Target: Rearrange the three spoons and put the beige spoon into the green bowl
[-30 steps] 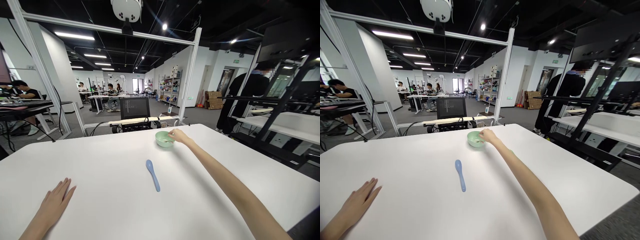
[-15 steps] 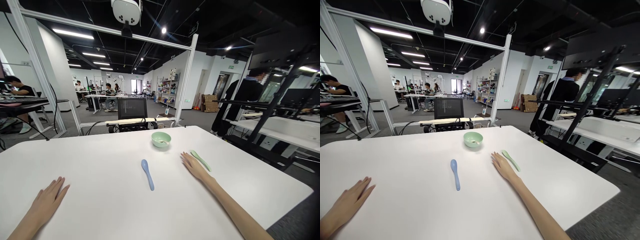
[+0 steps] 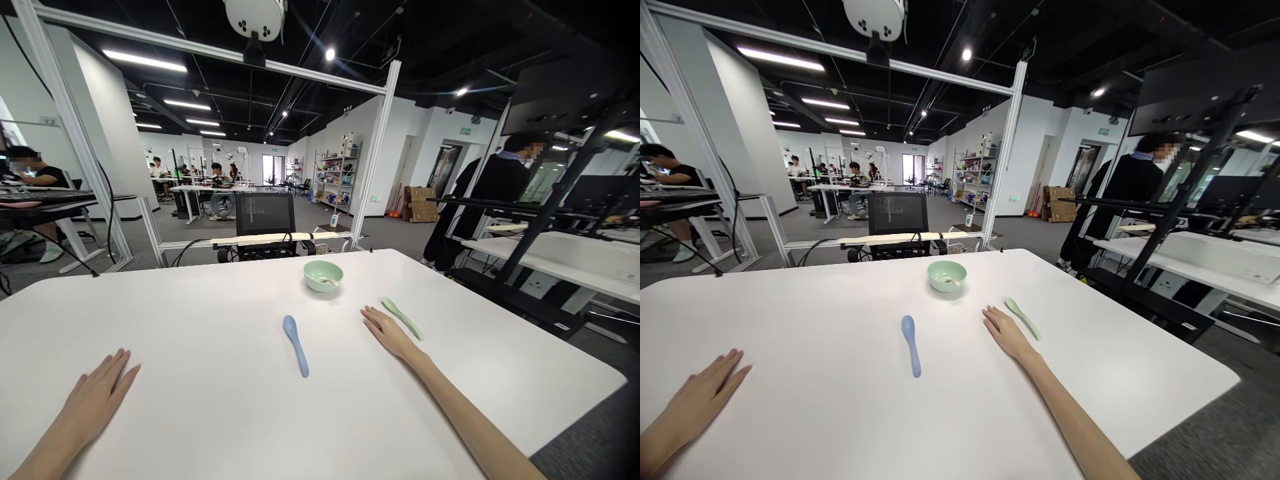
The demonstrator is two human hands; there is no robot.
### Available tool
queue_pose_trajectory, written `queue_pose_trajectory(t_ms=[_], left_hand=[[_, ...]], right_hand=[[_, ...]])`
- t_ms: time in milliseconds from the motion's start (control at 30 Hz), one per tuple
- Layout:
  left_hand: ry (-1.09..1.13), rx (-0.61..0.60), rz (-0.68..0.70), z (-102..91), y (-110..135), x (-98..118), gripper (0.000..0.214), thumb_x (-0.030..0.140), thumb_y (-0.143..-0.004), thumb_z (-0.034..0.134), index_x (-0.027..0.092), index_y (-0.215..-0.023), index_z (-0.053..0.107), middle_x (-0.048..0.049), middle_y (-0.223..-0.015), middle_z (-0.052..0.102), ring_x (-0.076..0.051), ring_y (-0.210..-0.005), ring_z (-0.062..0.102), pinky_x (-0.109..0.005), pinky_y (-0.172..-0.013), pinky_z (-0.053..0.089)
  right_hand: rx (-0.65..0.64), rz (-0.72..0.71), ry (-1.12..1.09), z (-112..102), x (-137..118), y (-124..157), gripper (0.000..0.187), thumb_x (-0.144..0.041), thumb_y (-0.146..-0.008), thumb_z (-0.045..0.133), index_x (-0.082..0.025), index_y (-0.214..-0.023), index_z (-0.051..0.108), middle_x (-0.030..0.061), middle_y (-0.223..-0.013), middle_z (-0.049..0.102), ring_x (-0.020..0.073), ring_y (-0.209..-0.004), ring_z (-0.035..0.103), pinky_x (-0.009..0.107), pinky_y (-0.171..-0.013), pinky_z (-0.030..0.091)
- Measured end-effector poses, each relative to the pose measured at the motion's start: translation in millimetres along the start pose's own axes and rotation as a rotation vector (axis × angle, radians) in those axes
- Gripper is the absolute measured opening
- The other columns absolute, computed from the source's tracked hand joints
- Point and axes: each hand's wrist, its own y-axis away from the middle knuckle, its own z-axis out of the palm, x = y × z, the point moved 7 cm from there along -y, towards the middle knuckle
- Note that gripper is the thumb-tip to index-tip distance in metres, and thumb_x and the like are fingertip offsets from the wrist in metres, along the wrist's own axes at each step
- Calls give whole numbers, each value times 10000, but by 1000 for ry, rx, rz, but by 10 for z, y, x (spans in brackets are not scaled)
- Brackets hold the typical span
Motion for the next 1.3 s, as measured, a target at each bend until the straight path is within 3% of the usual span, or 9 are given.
queue_pose_trajectory(t_ms=[267,400,467,600,733,933,1100,1200,1300], left_hand=[[-17,-23,2,-13,11,31,954,621,-898,148,-6,-1574,391,-195,-1691,380,-364,-1606,263,-596,-1296,201],[-10,-27,6,-8,-14,14,950,608,-891,160,-23,-1554,416,-214,-1672,409,-377,-1598,281,-613,-1281,232],[-7,-16,22,-4,-32,10,940,603,-895,167,-24,-1545,428,-221,-1663,421,-381,-1589,303,-621,-1272,250],[-8,7,21,15,-50,-7,927,594,-910,139,-12,-1550,425,-209,-1669,413,-375,-1586,312,-621,-1271,253],[-11,1,19,25,-23,13,923,596,-923,131,-9,-1566,398,-190,-1692,375,-363,-1601,280,-602,-1291,211],[-11,2,18,-33,36,79,921,615,-923,152,10,-1565,414,-188,-1687,384,-357,-1601,282,-597,-1290,222],[-6,4,19,-28,44,93,920,592,-911,174,-17,-1560,405,-202,-1690,376,-370,-1604,269,-618,-1289,205],[-1,-3,13,0,43,71,932,608,-912,163,-10,-1572,388,-191,-1699,366,-364,-1610,250,-605,-1294,196],[6,8,20,11,38,48,938,627,-915,165,-1,-1575,389,-195,-1699,365,-367,-1608,256,-611,-1290,203]], right_hand=[[35,-12,73,-233,-155,-138,507,-411,-1047,387,-162,-1370,687,155,-1510,611,328,-1449,524,519,-1215,404],[103,-29,101,-597,-567,-600,433,-329,-1048,413,-160,-1319,706,150,-1345,722,289,-1251,660,424,-1107,483],[44,-11,144,-688,-809,-918,400,-289,-1050,428,-148,-1284,721,142,-1265,755,247,-1124,704,343,-1017,511],[-150,94,255,-627,-1139,-1479,322,-253,-1014,534,-150,-1214,764,118,-1181,789,212,-1030,722,251,-865,504],[-257,168,305,-412,-1264,-1762,201,-198,-914,661,-121,-1006,823,130,-891,814,237,-909,742,261,-779,498],[-285,231,340,-184,-1260,-1808,152,-189,-829,758,-133,-950,831,130,-840,801,258,-863,748,292,-774,504],[-159,221,315,-315,-1283,-1745,239,-218,-887,711,-111,-1088,784,161,-1050,789,244,-954,724,261,-767,468],[-33,178,287,-476,-1311,-1524,342,-195,-990,507,-100,-1277,666,153,-1073,770,224,-967,690,263,-774,441],[146,83,209,-576,-1324,-1085,305,-174,-974,449,-124,-1219,622,105,-896,740,240,-897,653,284,-739,412]])
